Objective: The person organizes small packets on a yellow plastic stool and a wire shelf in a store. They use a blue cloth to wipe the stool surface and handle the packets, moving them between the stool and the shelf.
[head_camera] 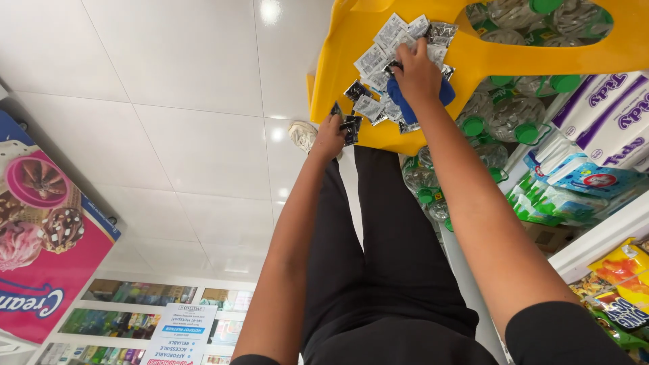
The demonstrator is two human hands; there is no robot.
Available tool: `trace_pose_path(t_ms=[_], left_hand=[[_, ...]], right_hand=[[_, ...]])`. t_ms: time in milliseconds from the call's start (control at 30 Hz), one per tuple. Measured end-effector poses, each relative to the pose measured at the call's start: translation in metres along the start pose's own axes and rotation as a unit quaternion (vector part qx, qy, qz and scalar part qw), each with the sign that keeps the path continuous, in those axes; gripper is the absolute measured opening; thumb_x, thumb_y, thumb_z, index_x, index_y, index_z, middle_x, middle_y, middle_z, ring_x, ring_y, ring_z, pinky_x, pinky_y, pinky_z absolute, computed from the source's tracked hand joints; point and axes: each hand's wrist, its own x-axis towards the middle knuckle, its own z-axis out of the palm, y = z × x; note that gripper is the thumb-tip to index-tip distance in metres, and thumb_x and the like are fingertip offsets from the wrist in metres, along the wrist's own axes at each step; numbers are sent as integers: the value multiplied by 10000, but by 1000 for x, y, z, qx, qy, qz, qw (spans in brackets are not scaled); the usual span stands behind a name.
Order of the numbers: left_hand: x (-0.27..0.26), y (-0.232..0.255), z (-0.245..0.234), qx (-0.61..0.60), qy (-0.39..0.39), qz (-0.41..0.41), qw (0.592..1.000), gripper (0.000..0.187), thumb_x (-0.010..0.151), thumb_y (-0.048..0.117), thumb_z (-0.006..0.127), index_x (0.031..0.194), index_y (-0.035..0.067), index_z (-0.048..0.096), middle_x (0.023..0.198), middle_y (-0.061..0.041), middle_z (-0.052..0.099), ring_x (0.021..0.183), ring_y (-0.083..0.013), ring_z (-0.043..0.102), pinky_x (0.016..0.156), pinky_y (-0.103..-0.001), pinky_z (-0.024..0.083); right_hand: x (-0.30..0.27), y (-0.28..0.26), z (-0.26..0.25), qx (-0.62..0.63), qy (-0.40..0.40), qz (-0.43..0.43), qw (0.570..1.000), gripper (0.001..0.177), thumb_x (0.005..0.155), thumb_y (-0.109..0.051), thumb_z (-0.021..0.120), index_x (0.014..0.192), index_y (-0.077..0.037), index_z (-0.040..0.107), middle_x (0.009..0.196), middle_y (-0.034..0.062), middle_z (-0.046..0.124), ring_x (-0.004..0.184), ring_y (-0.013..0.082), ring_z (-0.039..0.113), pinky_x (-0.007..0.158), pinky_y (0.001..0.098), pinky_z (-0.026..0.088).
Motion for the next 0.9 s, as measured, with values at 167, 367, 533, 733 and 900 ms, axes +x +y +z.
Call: trace_pose_path(t_ms=[167,367,533,733,900], left_hand=[[-12,6,-15,-61,-30,-40,997,225,959,200,611,1123,93,500,1204,-131,435,1081,-340,522,978,-470,427],[-14,13,-14,-81,7,-93,992,243,949,197,680,1081,121,491,1443,-132,338,1259,-484,563,1089,-532,492],[-29,36,-29,-16,54,-96,994,275,925,225,728,1071,118,521,1443,-117,309,1278,-456,556,1131,-505,479],[-51,49,-60,-138,90,-165,973,228,881,249,707,981,125,543,941,-126,612,1019,-430,670,887,-521,526],[-56,59,-79,-168,127,-159,965,229,848,199,730,942,161,525,955,-94,692,984,-327,720,875,-454,543]], right_hand=[[-19,-25,-34,113,-45,-3,993,177,1030,-134,678,972,-196,522,1023,26,625,688,217,540,527,380,401],[-28,-59,-7,77,-195,-1,978,351,975,-298,680,1246,-251,461,1090,97,727,1052,381,694,894,563,524],[-25,-84,42,-12,-199,17,980,602,959,-330,712,1384,-174,315,1027,190,724,940,407,732,824,574,559],[-34,-91,37,35,-144,102,984,354,966,-295,727,1095,-209,409,1069,104,655,967,392,703,841,573,557],[-49,-74,22,130,-101,35,986,239,955,-221,760,985,-167,528,1170,83,534,1002,479,666,839,593,559]])
